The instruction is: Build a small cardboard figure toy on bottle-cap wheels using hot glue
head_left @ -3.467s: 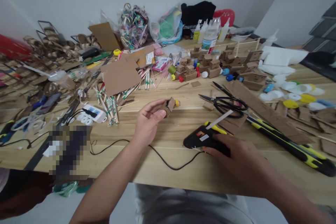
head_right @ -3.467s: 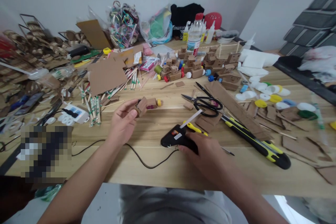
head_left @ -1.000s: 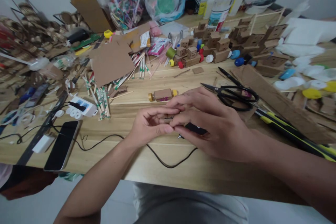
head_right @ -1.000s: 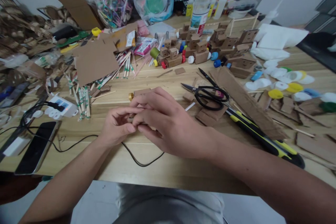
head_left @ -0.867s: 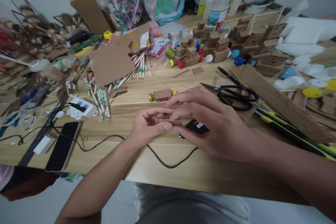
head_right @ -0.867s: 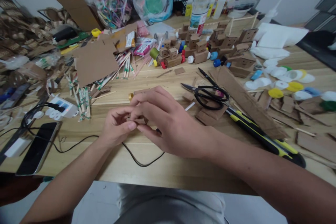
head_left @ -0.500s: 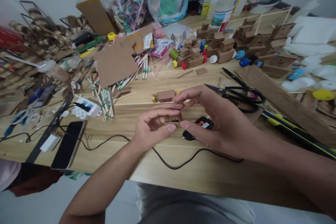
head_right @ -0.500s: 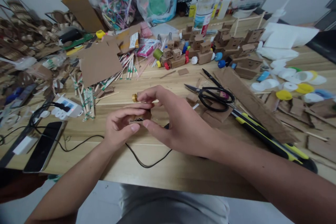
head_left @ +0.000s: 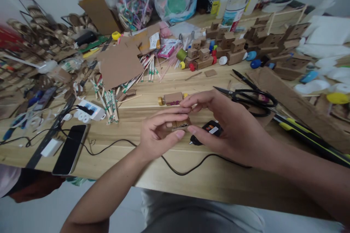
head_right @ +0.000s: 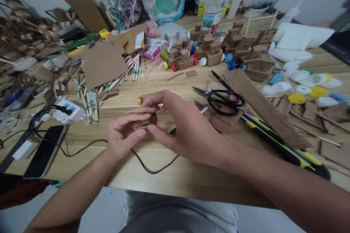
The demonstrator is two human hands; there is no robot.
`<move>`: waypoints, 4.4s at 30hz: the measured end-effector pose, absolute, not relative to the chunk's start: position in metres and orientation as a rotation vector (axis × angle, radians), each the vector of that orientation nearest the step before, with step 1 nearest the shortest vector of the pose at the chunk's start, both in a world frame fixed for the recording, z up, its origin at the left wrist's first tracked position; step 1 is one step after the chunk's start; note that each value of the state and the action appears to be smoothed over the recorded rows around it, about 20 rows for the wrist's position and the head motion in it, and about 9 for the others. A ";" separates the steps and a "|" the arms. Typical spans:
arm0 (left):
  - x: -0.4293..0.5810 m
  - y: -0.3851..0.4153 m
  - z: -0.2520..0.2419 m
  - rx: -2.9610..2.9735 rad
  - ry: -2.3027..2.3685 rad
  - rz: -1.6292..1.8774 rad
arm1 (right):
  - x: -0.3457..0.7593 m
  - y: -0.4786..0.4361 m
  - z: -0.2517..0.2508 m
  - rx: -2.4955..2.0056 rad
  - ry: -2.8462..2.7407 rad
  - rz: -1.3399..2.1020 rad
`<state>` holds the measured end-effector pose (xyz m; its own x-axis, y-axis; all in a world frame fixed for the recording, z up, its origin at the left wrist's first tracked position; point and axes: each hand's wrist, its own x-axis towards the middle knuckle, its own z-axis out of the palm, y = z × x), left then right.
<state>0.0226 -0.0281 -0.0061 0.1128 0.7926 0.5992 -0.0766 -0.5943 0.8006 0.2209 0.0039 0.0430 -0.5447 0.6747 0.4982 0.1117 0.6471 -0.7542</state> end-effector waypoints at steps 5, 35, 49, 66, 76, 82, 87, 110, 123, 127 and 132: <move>0.022 -0.028 -0.008 1.740 0.737 1.597 | 0.219 0.003 0.039 -0.626 -1.987 0.909; 0.025 -0.026 -0.011 1.596 0.814 1.643 | 0.222 0.013 0.043 -0.673 -1.904 1.142; 0.020 -0.023 -0.014 1.899 0.830 1.665 | 0.219 0.010 0.036 -0.651 -1.940 1.102; 0.018 -0.023 -0.014 2.029 0.828 1.690 | 0.213 0.006 0.031 -0.602 -1.958 1.021; 0.017 -0.023 -0.012 2.044 0.816 1.663 | 0.212 0.003 0.027 -0.616 -1.910 1.026; 0.019 -0.025 -0.014 2.037 0.858 1.691 | 0.210 0.002 0.026 -0.647 -1.890 1.026; 0.018 -0.024 -0.014 2.045 0.847 1.681 | 0.210 0.001 0.027 -0.671 -1.872 1.045; 0.023 -0.025 -0.014 1.975 0.801 1.735 | 0.209 0.001 0.039 -0.674 -1.585 1.591; 0.023 -0.027 -0.009 1.765 0.849 1.729 | 0.213 0.006 0.037 -0.726 -1.420 1.756; 0.023 -0.025 -0.008 1.589 0.856 1.751 | 0.214 0.014 0.037 -0.774 -1.408 1.630; 0.024 -0.022 -0.010 1.380 0.865 1.765 | 0.219 0.030 0.042 -0.866 -1.315 1.500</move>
